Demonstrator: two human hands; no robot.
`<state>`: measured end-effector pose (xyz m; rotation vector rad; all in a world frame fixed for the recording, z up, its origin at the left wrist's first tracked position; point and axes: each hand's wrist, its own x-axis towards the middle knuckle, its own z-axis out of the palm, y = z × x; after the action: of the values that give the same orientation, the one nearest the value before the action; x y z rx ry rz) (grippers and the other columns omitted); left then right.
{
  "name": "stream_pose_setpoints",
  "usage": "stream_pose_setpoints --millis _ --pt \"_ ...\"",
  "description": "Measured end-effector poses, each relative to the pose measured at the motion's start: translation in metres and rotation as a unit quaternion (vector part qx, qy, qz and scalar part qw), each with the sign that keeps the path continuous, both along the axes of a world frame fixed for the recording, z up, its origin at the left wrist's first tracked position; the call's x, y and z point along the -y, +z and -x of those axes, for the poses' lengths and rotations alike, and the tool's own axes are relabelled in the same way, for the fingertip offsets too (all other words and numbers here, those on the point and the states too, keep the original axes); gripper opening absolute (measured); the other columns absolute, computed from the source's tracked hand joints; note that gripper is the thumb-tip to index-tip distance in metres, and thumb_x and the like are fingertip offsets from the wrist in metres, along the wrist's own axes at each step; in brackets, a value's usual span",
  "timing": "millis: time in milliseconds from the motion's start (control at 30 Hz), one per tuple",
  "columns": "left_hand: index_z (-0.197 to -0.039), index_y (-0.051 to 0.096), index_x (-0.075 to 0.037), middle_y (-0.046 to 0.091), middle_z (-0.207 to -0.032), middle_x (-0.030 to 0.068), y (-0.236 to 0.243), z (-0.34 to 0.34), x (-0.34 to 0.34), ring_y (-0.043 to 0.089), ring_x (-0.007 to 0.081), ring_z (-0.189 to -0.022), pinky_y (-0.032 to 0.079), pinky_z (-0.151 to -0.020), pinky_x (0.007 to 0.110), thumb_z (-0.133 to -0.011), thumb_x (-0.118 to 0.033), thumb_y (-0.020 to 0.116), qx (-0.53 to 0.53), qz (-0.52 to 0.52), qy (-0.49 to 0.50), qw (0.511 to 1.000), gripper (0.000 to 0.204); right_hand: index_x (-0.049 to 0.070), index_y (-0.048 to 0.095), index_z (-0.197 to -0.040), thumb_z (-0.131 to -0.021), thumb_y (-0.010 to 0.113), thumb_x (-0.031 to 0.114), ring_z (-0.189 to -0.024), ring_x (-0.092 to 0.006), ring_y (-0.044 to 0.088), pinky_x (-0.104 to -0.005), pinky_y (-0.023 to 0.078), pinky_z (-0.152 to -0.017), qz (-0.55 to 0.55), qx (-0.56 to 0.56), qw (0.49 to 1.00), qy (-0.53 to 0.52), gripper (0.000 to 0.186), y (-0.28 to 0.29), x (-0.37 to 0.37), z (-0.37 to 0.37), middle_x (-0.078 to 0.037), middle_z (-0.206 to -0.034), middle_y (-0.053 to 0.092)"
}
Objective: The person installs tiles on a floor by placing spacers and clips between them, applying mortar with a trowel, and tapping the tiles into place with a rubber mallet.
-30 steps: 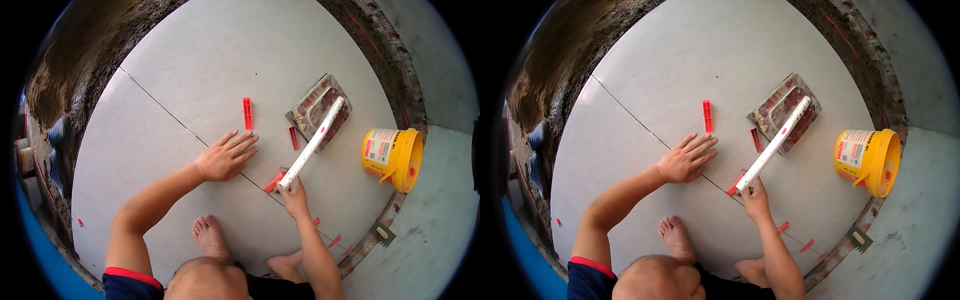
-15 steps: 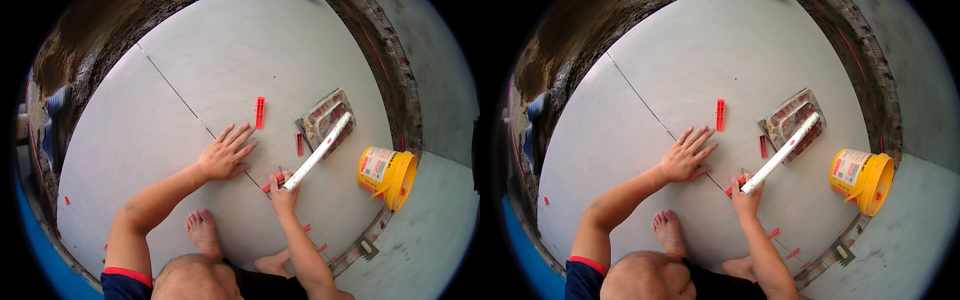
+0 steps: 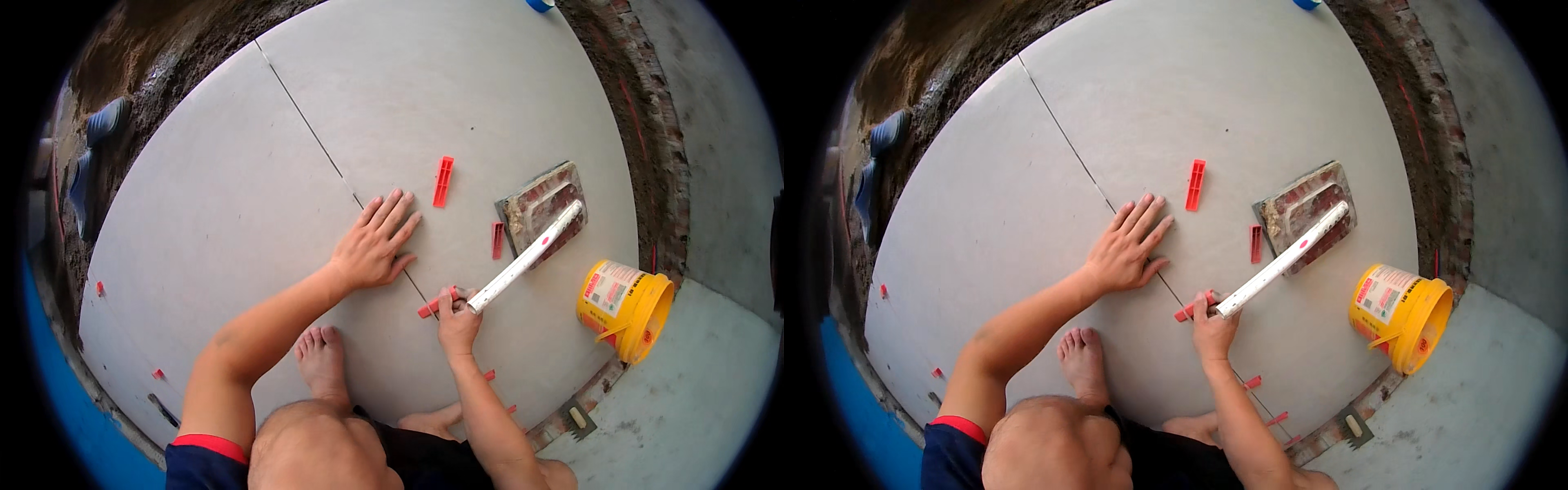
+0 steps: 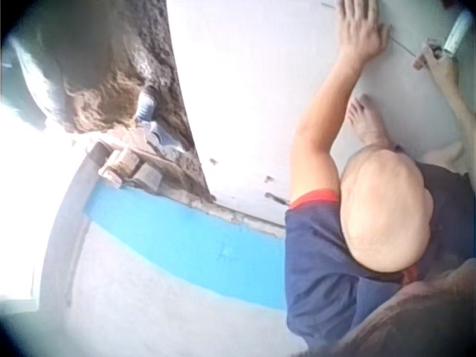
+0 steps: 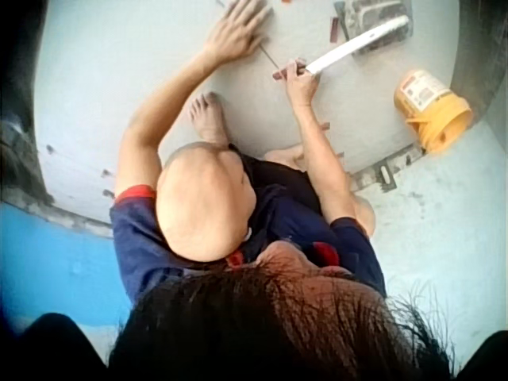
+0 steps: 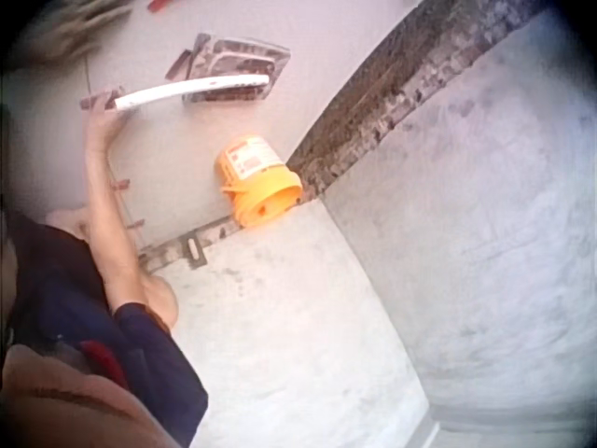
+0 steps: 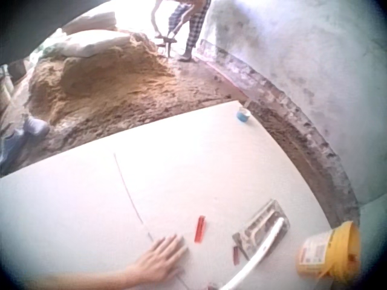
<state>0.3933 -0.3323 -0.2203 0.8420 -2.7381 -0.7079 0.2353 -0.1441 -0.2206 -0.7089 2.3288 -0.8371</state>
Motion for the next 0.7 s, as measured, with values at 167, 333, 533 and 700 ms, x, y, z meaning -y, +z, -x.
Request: stream_pose_setpoints --millis 167,333,533,700 --pt "-0.145 0.039 -0.006 0.029 -0.155 0.0180 -0.002 -0.005 0.001 0.024 0.0347 -0.145 0.020 -0.118 0.048 -0.091 -0.046 0.056 0.004 0.003 0.005 1.000 0.069 -0.002 0.050 -0.094 -0.082 0.073 0.045 -0.072 -0.0303 0.060 -0.0413 0.050 -0.068 -0.039 -0.140 0.968 0.205 0.054 0.032 0.012 0.013 -0.013 -0.083 0.058" --pt "-0.149 0.033 -0.007 0.025 -0.157 0.0161 0.006 -0.003 0.003 0.020 0.0320 -0.147 0.015 -0.119 0.046 -0.091 -0.055 0.050 0.037 -0.012 -0.008 0.999 0.077 -0.003 0.052 -0.098 -0.076 0.069 0.064 -0.076 -0.0370 0.064 -0.0447 0.053 -0.066 -0.259 -0.180 0.823 0.472 0.073 0.068 0.037 0.044 -0.019 -0.087 0.061" --pt "-0.148 0.035 -0.005 0.024 -0.157 0.0199 0.000 0.001 -0.006 0.019 0.0350 -0.147 0.014 -0.119 0.048 -0.090 -0.063 0.043 0.065 -0.012 0.010 0.998 0.082 -0.002 0.059 -0.087 -0.077 0.068 0.066 -0.072 -0.0385 0.066 -0.0443 0.054 -0.064 -0.273 -0.144 0.815 0.490 0.069 0.053 0.043 0.041 -0.021 -0.080 0.065" --pt "-0.148 0.034 -0.004 0.023 -0.157 0.0207 -0.006 0.004 -0.007 0.017 0.0359 -0.147 0.013 -0.119 0.048 -0.091 -0.063 0.043 0.073 -0.020 0.004 0.997 0.083 0.000 0.060 -0.083 -0.083 0.065 0.059 -0.064 -0.0360 0.067 -0.0434 0.054 -0.060 -0.214 -0.072 0.832 0.507 0.059 0.048 0.048 0.043 -0.018 -0.068 0.065"
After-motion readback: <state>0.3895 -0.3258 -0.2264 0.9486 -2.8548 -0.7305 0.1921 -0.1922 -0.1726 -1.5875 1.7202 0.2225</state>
